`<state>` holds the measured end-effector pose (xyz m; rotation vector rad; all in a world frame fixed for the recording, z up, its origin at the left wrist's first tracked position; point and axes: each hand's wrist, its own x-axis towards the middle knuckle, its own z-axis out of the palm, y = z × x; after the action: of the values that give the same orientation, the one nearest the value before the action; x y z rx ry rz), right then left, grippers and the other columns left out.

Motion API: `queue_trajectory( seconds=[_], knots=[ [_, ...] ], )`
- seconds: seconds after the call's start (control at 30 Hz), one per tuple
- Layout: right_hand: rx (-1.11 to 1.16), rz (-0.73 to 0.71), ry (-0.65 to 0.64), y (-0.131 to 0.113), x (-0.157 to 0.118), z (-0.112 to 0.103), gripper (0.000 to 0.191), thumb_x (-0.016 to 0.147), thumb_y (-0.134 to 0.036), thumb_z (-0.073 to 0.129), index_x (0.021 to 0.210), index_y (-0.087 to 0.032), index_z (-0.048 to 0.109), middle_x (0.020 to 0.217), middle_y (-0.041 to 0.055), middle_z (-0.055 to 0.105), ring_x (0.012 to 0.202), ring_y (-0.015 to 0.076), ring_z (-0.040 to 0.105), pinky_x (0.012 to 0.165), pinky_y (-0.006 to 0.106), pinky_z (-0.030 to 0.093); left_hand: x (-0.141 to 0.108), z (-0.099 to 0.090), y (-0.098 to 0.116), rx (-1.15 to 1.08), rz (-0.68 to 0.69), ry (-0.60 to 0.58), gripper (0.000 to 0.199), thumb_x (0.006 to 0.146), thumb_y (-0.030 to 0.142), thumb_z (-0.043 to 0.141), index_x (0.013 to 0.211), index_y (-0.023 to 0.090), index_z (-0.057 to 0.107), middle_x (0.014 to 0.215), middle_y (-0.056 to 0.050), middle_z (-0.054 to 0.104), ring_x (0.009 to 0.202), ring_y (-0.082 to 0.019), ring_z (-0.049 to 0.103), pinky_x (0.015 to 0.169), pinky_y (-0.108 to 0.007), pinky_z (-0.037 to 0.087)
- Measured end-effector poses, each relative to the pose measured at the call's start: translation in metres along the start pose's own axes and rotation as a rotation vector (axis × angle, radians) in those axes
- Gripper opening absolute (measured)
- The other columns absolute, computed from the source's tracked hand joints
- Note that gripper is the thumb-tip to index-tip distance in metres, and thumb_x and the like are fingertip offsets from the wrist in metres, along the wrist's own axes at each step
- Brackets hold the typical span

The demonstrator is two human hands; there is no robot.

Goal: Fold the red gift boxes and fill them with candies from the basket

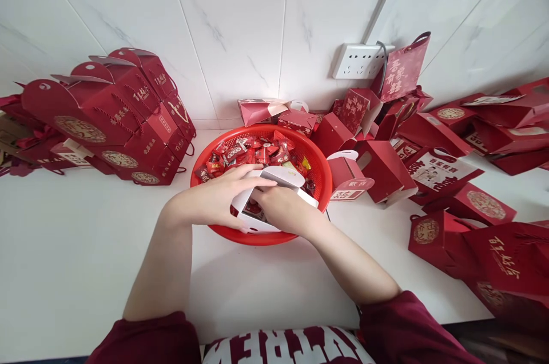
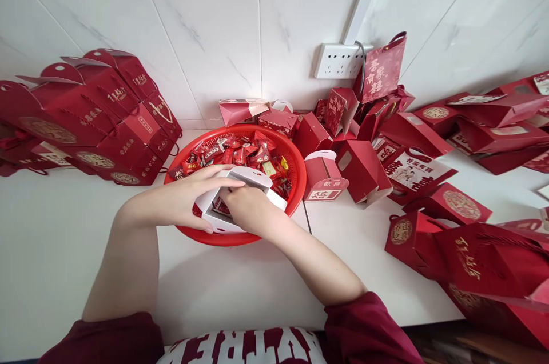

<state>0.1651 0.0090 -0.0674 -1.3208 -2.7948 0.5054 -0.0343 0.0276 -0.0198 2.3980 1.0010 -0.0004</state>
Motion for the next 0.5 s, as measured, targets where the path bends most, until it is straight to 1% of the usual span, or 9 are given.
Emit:
queue_trajectory(
  seconds=[0.03, 0.1, 0.2, 0.27, 0.33, 0.37, 0.43, 0.5],
  knots=[
    [-0.003, -0.014, 0.005, 0.000, 0.001, 0.001, 0.047, 0.093, -0.004, 0.043, 0.138, -0.011, 0.056, 0.130, 0.0188, 0.067, 0.091, 0.0254, 0.072, 0.063, 0.030, 0.048, 0.002, 0.000, -0.004, -0.030, 0.015, -0.018, 0.091, 0.072, 0.042, 0.085, 0.154, 0.045, 0.044, 0.166, -0.005, 0.030, 0.154, -0.038, 0.030, 0.114, -0.044, 0.045],
    [-0.011, -0.040, 0.020, 0.001, 0.001, 0.002, 0.043, 0.094, -0.005, 0.045, 0.135, -0.010, 0.060, 0.131, 0.0196, 0.067, 0.096, 0.0263, 0.072, 0.069, 0.031, 0.049, 0.007, 0.001, -0.008, -0.057, 0.050, -0.013, 0.090, 0.072, 0.041, 0.085, 0.153, 0.042, 0.046, 0.160, -0.007, 0.037, 0.151, -0.036, 0.035, 0.114, -0.041, 0.045],
    [0.038, -0.094, 0.059, 0.004, -0.009, -0.009, 0.029, 0.098, -0.011, 0.048, 0.120, -0.011, 0.067, 0.120, 0.0172, 0.071, 0.100, 0.0252, 0.070, 0.080, 0.032, 0.051, 0.010, -0.002, -0.007, -0.064, 0.087, 0.019, 0.085, 0.077, 0.039, 0.082, 0.153, 0.039, 0.045, 0.152, -0.007, 0.045, 0.143, -0.032, 0.046, 0.111, -0.037, 0.048],
    [0.178, -0.171, 0.146, 0.009, -0.025, -0.025, 0.024, 0.101, -0.014, 0.047, 0.112, -0.015, 0.069, 0.113, 0.0120, 0.074, 0.098, 0.0215, 0.069, 0.082, 0.031, 0.051, 0.005, -0.008, -0.005, -0.049, 0.068, 0.053, 0.086, 0.078, 0.043, 0.081, 0.154, 0.037, 0.042, 0.151, -0.007, 0.047, 0.141, -0.031, 0.047, 0.111, -0.037, 0.048],
    [0.362, -0.235, 0.299, 0.019, -0.045, -0.044, 0.023, 0.103, -0.017, 0.047, 0.109, -0.019, 0.069, 0.107, 0.0063, 0.075, 0.094, 0.0178, 0.069, 0.081, 0.029, 0.051, -0.008, -0.018, -0.003, -0.017, 0.012, 0.119, 0.088, 0.079, 0.051, 0.080, 0.155, 0.036, 0.040, 0.154, -0.007, 0.045, 0.144, -0.032, 0.044, 0.114, -0.038, 0.045],
    [0.433, -0.235, 0.388, 0.025, -0.056, -0.052, 0.022, 0.103, -0.019, 0.048, 0.108, -0.020, 0.069, 0.104, 0.0048, 0.075, 0.092, 0.0167, 0.069, 0.082, 0.028, 0.051, -0.016, -0.022, -0.003, -0.001, -0.022, 0.165, 0.087, 0.079, 0.053, 0.079, 0.155, 0.035, 0.039, 0.156, -0.006, 0.044, 0.144, -0.032, 0.043, 0.116, -0.039, 0.043],
    [0.490, -0.122, 0.555, 0.042, -0.071, -0.064, 0.020, 0.103, -0.025, 0.051, 0.106, -0.021, 0.070, 0.103, 0.0032, 0.075, 0.093, 0.0164, 0.069, 0.083, 0.028, 0.051, -0.035, -0.030, -0.005, 0.020, -0.087, 0.278, 0.084, 0.081, 0.051, 0.078, 0.154, 0.035, 0.039, 0.157, -0.005, 0.043, 0.142, -0.030, 0.045, 0.118, -0.039, 0.040],
    [0.442, 0.071, 0.645, 0.063, -0.076, -0.067, 0.019, 0.101, -0.028, 0.053, 0.105, -0.022, 0.071, 0.100, 0.0025, 0.076, 0.092, 0.0175, 0.070, 0.082, 0.029, 0.051, -0.052, -0.035, -0.008, 0.047, -0.157, 0.416, 0.083, 0.082, 0.048, 0.078, 0.154, 0.036, 0.039, 0.152, -0.003, 0.046, 0.137, -0.028, 0.049, 0.117, -0.040, 0.040]
  ],
)
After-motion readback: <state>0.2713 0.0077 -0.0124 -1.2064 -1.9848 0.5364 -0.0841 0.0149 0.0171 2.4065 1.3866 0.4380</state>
